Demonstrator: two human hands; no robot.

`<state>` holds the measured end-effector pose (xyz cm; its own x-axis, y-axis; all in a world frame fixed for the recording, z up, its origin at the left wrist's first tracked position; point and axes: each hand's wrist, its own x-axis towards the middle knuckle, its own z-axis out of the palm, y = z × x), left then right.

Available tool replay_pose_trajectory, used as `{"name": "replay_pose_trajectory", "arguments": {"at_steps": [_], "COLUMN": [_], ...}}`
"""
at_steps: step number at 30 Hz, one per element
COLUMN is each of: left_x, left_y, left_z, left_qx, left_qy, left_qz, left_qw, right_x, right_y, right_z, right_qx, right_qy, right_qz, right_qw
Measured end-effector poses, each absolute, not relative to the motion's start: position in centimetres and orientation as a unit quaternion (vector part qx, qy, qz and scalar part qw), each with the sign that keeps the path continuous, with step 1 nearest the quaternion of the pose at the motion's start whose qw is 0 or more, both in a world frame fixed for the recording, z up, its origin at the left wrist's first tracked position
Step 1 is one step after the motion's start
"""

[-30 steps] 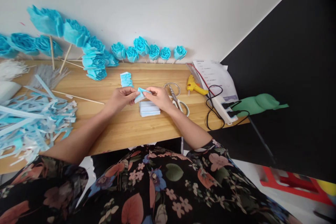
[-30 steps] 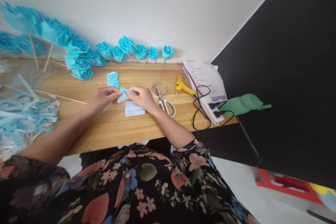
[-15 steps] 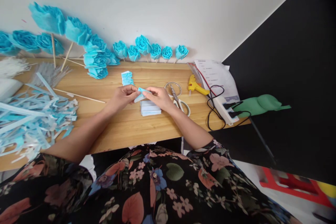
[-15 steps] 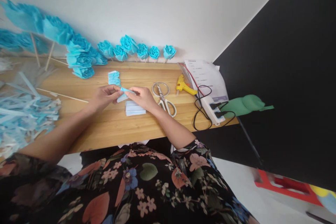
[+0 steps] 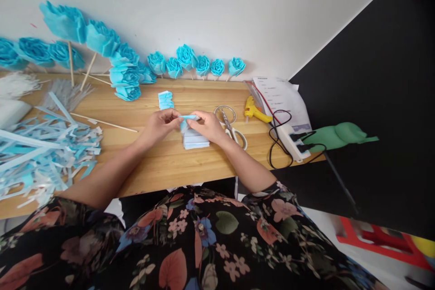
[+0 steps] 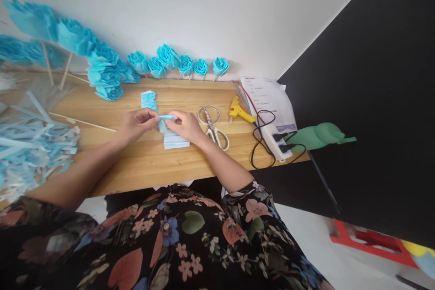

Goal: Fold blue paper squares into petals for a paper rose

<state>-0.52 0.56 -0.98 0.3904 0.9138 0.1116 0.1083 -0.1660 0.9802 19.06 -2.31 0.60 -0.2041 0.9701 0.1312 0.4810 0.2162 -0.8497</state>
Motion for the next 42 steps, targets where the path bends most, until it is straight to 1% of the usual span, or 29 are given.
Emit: {"name": "replay_pose_trajectory", "arguments": {"at_steps": [3,5,10,16,26,30,42], "left_x": [-0.5,-0.4,-0.5,-0.8,-0.8,-0.7,-0.7], "left_y": [0.5,0.4,0.4,0.7,0.5,0.6,0.5], "left_z": [-0.9,-0.9,-0.8,-0.9,-0.8,-0.8,-0.8], "left_qx": [0.662,0.67,0.674,0.695,0.688,0.685,0.687], "left_qy": [0.398,0.4,0.41,0.42,0.424,0.431,0.421], "left_qz": [0.388,0.375,0.356,0.339,0.349,0.35,0.349], "left_qw": [0.502,0.5,0.501,0.476,0.475,0.472,0.479], "right_x": [19.3,19.4,19.4,19.3,19.2,19.3,19.4], "right_y": [-2.2,-2.3,-2.3,-2.1,-2.3,-2.2,-2.1], "right_z": [0.9,1.2,1.2,0.6,0.9,0.8,0.3], "right_qx": [-0.525,-0.524,-0.523,-0.524,-0.496,-0.485,-0.488], "right_qy": [-0.672,-0.667,-0.674,-0.687,-0.652,-0.65,-0.658], "right_qz": [0.345,0.345,0.349,0.342,0.407,0.411,0.411], "right_qw": [0.392,0.401,0.388,0.37,0.404,0.417,0.399]}}
